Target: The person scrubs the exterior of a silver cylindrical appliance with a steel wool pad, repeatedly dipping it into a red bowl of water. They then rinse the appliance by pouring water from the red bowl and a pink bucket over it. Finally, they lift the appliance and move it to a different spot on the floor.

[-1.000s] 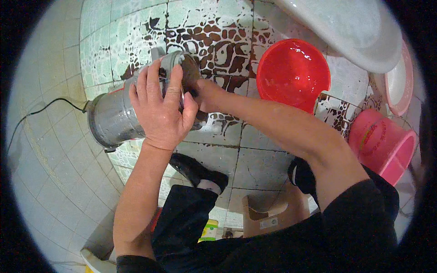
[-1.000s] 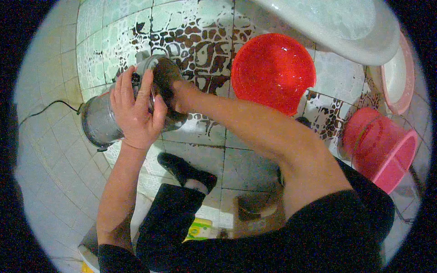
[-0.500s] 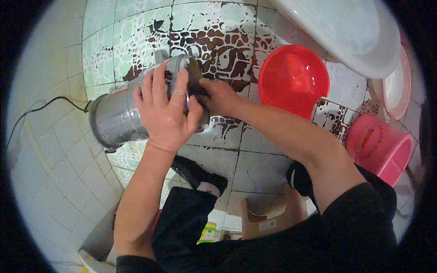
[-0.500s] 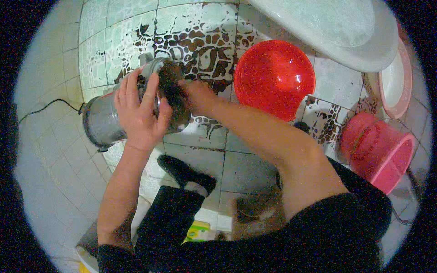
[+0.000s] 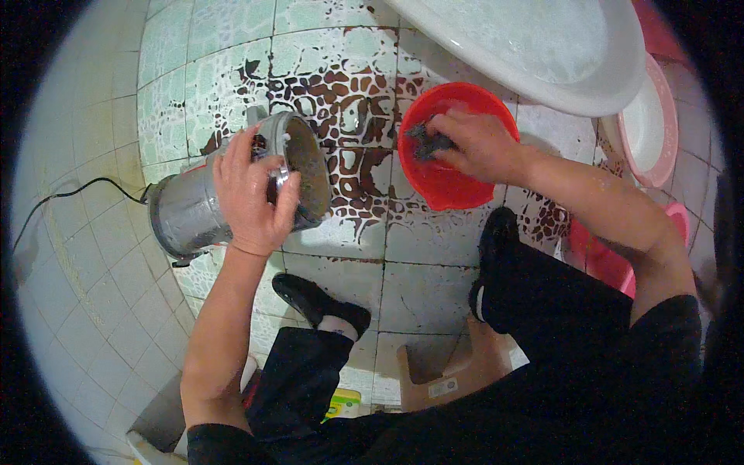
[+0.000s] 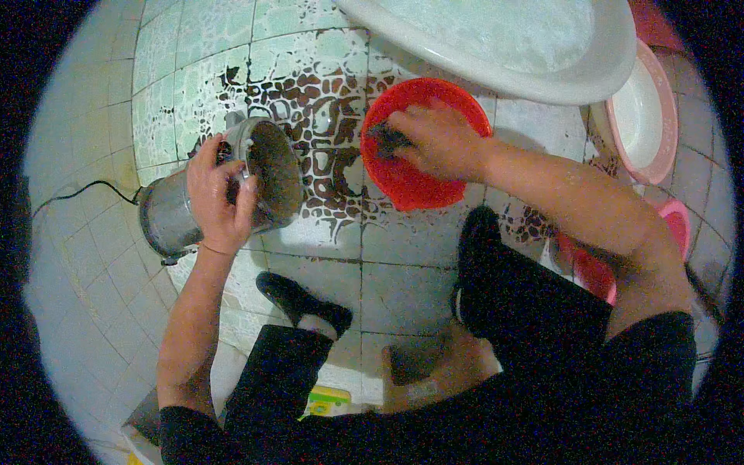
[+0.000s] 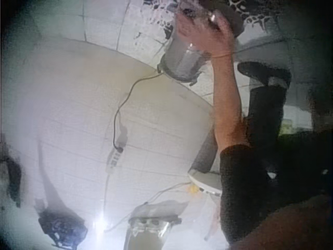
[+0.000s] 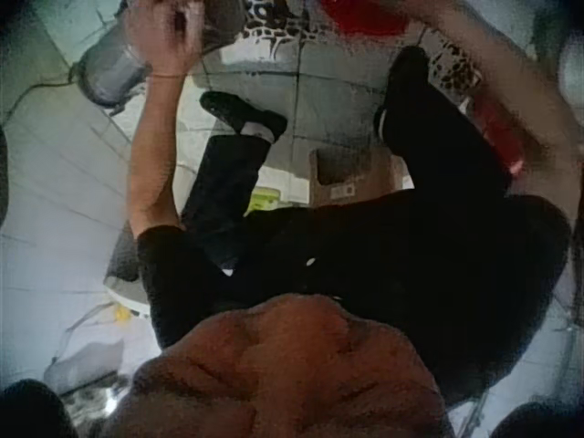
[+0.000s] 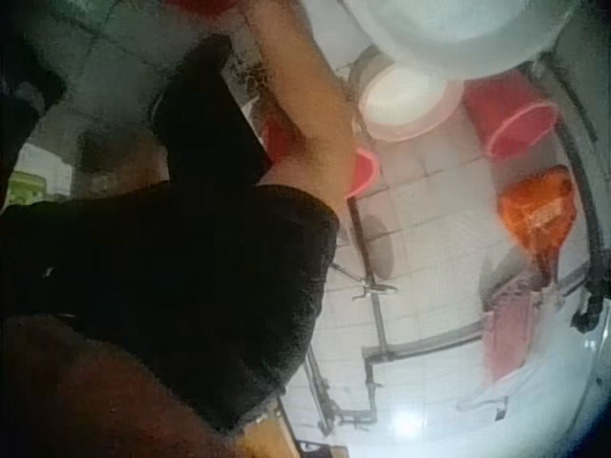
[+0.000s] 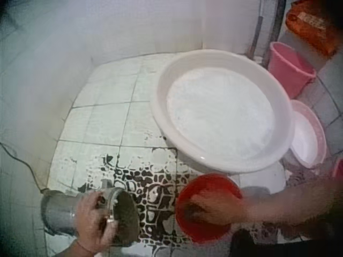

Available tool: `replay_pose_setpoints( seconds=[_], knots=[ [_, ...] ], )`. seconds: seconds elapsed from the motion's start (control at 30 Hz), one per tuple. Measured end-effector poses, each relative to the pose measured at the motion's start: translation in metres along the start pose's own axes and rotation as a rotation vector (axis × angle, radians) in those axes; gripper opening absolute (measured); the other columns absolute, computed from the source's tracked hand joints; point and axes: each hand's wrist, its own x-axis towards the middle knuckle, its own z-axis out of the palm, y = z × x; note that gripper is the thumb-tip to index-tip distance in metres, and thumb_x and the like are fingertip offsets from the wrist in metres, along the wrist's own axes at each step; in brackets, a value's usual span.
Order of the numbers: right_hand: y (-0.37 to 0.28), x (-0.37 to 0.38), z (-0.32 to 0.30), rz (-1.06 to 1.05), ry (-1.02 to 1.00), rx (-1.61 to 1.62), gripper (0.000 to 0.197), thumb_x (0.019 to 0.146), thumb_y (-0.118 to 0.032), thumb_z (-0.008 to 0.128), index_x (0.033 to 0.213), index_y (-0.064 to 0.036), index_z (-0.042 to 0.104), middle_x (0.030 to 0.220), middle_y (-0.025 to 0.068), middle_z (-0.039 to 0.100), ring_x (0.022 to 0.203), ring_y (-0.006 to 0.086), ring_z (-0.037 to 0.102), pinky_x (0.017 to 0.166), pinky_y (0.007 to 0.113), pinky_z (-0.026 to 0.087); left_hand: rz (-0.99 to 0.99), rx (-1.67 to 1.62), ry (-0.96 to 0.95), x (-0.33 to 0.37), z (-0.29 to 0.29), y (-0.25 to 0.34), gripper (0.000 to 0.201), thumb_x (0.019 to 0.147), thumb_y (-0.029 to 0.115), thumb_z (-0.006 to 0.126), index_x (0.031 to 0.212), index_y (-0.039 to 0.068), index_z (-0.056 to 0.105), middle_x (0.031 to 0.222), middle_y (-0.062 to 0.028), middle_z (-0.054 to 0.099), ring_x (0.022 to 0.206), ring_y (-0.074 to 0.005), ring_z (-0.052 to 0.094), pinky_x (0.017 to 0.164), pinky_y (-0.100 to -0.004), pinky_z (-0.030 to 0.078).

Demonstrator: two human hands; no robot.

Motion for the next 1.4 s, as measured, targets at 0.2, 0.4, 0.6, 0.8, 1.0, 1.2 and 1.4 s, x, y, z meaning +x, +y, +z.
replay_pose_setpoints(
  seconds=[0.2, 0.4, 0.6, 0.8, 1.0, 1.2, 1.4],
  knots=[
    [0.038, -0.015, 0.078, 0.544, 0.351, -0.081, 0.034, 0.081, -0.006, 0.060, 0.114, -0.0058, 0.053, 0.101, 0.0234, 0.059, 0.092, 0.0376, 0.060, 0.079, 0.046, 0.050, -0.025, 0.083, 0.010, 0.015, 0.010, 0.014, 0.040, 0.083, 0.023, 0.064, 0.120, 0.009, 0.059, 0.130, -0.0203, 0.051, 0.113, -0.0382, 0.051, 0.097, -0.0463, 0.038],
    [-0.028, -0.005, 0.043, 0.411, 0.219, 0.922, 0.029, 0.086, -0.019, 0.067, 0.109, -0.0075, 0.054, 0.074, 0.0015, 0.056, 0.055, 0.0081, 0.052, 0.049, 0.023, 0.042, -0.046, 0.147, 0.016, -0.004, 0.012, 0.000, 0.040, 0.082, 0.024, 0.062, 0.121, 0.014, 0.061, 0.130, -0.0150, 0.052, 0.118, -0.0358, 0.048, 0.098, -0.0515, 0.033],
    [-0.109, 0.091, 0.074, 0.553, -0.098, 1.525, 0.037, 0.083, -0.020, 0.068, 0.114, -0.0049, 0.056, 0.071, 0.0045, 0.058, 0.050, 0.0106, 0.053, 0.042, 0.026, 0.042, -0.022, 0.115, 0.034, 0.007, 0.016, 0.006, 0.040, 0.079, 0.020, 0.061, 0.118, 0.013, 0.062, 0.127, -0.0174, 0.052, 0.116, -0.0366, 0.049, 0.095, -0.0514, 0.035],
    [-0.092, 0.124, 0.153, -0.044, 0.240, 0.361, 0.040, 0.072, -0.010, 0.067, 0.111, -0.0063, 0.059, 0.086, 0.0167, 0.062, 0.064, 0.0293, 0.063, 0.056, 0.040, 0.052, 0.028, 0.109, 0.055, 0.006, 0.020, 0.003, 0.042, 0.075, 0.018, 0.062, 0.116, 0.012, 0.062, 0.128, -0.0185, 0.052, 0.114, -0.0384, 0.049, 0.091, -0.0509, 0.037],
    [-0.081, 0.136, 0.170, -0.054, 0.229, 0.443, 0.035, 0.075, -0.010, 0.063, 0.110, -0.0059, 0.058, 0.083, 0.0172, 0.058, 0.071, 0.0325, 0.063, 0.063, 0.043, 0.052, 0.018, 0.130, 0.064, 0.008, 0.018, 0.005, 0.044, 0.072, 0.018, 0.063, 0.115, 0.013, 0.063, 0.127, -0.0184, 0.052, 0.112, -0.0378, 0.051, 0.089, -0.0511, 0.038],
    [-0.103, 0.122, 0.081, 0.427, -0.527, 1.520, 0.007, 0.078, -0.014, 0.059, 0.078, -0.0075, 0.056, 0.056, 0.0017, 0.047, 0.039, 0.0146, 0.042, 0.033, 0.030, 0.032, -0.024, 0.160, 0.014, 0.005, 0.010, 0.007, 0.037, 0.079, 0.014, 0.061, 0.115, 0.010, 0.064, 0.126, -0.0190, 0.053, 0.112, -0.0377, 0.051, 0.094, -0.0486, 0.040],
    [-0.093, 0.118, 0.086, 0.392, -0.202, 2.055, 0.012, 0.084, -0.021, 0.063, 0.084, -0.0110, 0.057, 0.063, -0.0023, 0.047, 0.045, 0.0062, 0.036, 0.038, 0.022, 0.025, -0.011, 0.163, 0.019, 0.006, 0.012, 0.005, 0.037, 0.082, 0.017, 0.060, 0.118, 0.011, 0.064, 0.127, -0.0195, 0.053, 0.112, -0.0383, 0.050, 0.094, -0.0486, 0.039]
  ],
)
